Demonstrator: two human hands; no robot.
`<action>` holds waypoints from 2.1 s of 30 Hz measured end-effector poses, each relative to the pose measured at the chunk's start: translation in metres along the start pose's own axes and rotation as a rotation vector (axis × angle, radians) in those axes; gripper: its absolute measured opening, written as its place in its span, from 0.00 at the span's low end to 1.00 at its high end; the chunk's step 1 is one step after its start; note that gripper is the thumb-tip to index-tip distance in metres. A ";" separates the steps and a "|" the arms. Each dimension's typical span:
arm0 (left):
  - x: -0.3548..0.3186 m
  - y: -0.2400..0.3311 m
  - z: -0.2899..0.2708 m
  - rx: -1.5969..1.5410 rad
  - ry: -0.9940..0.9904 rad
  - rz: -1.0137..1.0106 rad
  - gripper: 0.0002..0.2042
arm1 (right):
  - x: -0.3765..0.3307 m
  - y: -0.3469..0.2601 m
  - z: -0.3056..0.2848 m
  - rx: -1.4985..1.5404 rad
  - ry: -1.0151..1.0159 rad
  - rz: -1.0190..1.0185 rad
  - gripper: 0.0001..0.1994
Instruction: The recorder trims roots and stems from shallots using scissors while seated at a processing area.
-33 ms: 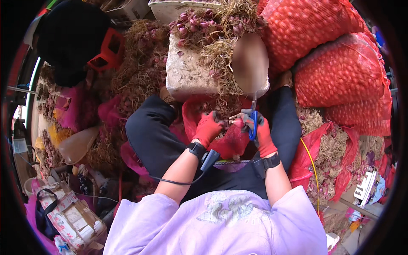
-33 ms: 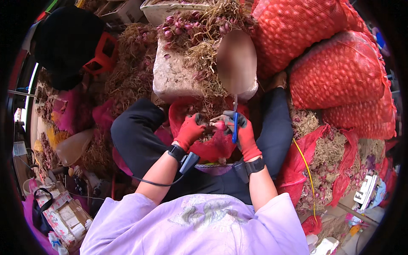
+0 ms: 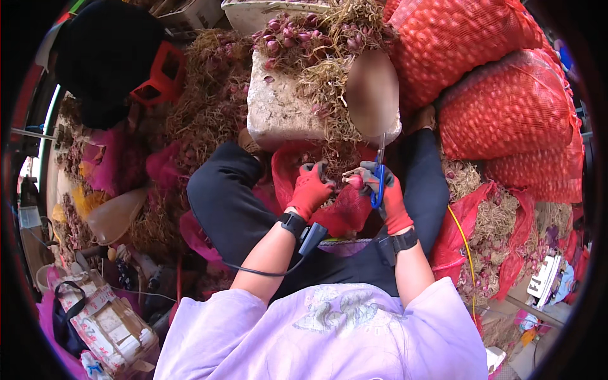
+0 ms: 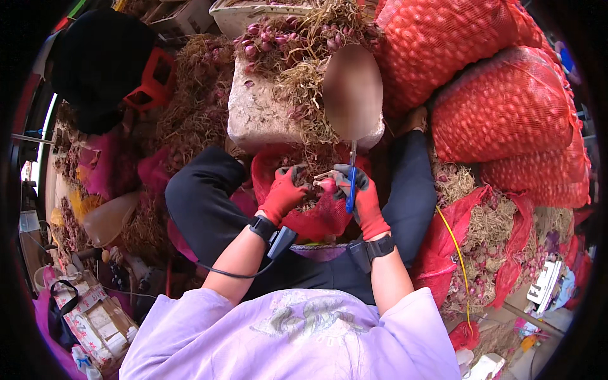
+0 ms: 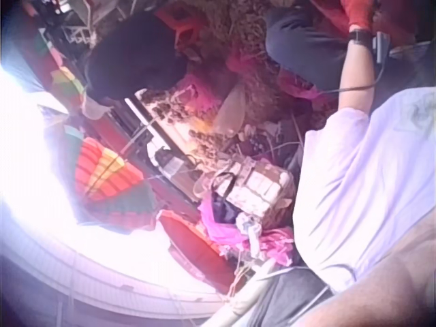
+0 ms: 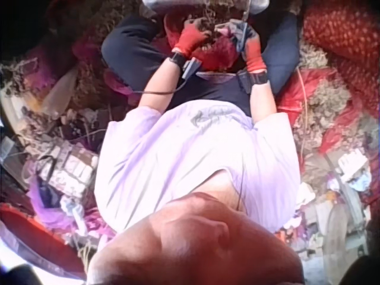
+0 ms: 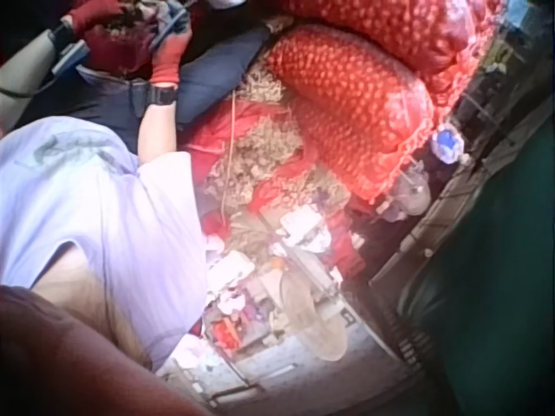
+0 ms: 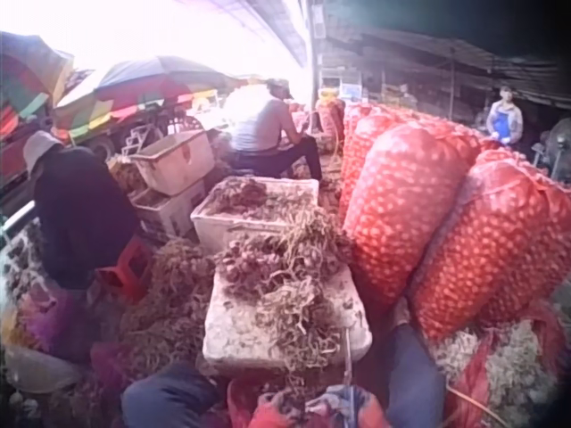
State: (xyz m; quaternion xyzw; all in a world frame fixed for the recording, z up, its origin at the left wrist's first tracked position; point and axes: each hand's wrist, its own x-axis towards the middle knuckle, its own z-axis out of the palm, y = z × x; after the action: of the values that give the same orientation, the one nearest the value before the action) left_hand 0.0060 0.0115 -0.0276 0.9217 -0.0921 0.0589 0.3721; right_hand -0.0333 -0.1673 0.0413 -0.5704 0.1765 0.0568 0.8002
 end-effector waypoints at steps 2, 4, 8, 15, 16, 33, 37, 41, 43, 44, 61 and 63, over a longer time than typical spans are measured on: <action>0.011 0.008 -0.010 -0.283 -0.147 0.101 0.12 | 0.002 0.006 -0.003 0.061 -0.004 0.003 0.15; 0.020 0.023 -0.031 -0.561 -0.293 0.202 0.11 | 0.004 0.012 -0.008 0.008 -0.077 0.041 0.15; 0.022 0.028 -0.041 -1.008 -0.801 -0.487 0.11 | 0.002 0.018 -0.003 0.107 -0.027 0.067 0.12; 0.017 0.038 -0.039 -1.328 -0.726 -0.368 0.14 | 0.006 0.021 -0.020 0.210 -0.131 0.203 0.13; 0.019 0.036 -0.039 -1.285 -0.832 -0.343 0.15 | 0.006 0.018 -0.019 0.195 -0.120 0.238 0.13; 0.018 0.031 -0.036 -1.137 -0.810 -0.386 0.11 | -0.016 -0.002 0.002 0.142 -0.013 0.049 0.13; 0.016 0.035 -0.031 -1.226 -0.739 -0.394 0.08 | -0.016 -0.005 0.006 0.004 0.017 0.022 0.12; 0.013 0.052 -0.034 -1.285 -0.683 -0.386 0.08 | -0.019 0.003 0.002 -0.318 0.090 -0.092 0.09; 0.009 0.046 -0.032 -1.190 -0.703 -0.203 0.08 | -0.019 -0.001 0.007 -0.554 0.085 -0.182 0.09; 0.008 0.042 -0.033 -1.190 -0.703 -0.204 0.08 | -0.020 -0.002 0.010 -0.791 0.079 -0.273 0.09; 0.001 0.055 -0.040 -0.750 -0.565 -0.215 0.16 | -0.006 -0.011 0.013 -0.599 0.110 -0.177 0.08; 0.002 0.060 -0.046 -0.835 -0.560 -0.238 0.16 | -0.005 -0.014 0.014 -0.560 0.086 -0.184 0.08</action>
State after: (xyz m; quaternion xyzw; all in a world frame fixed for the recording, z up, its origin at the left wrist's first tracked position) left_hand -0.0066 0.0011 0.0458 0.6792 -0.0982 -0.2745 0.6736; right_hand -0.0306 -0.1586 0.0590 -0.7843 0.1353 0.0064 0.6055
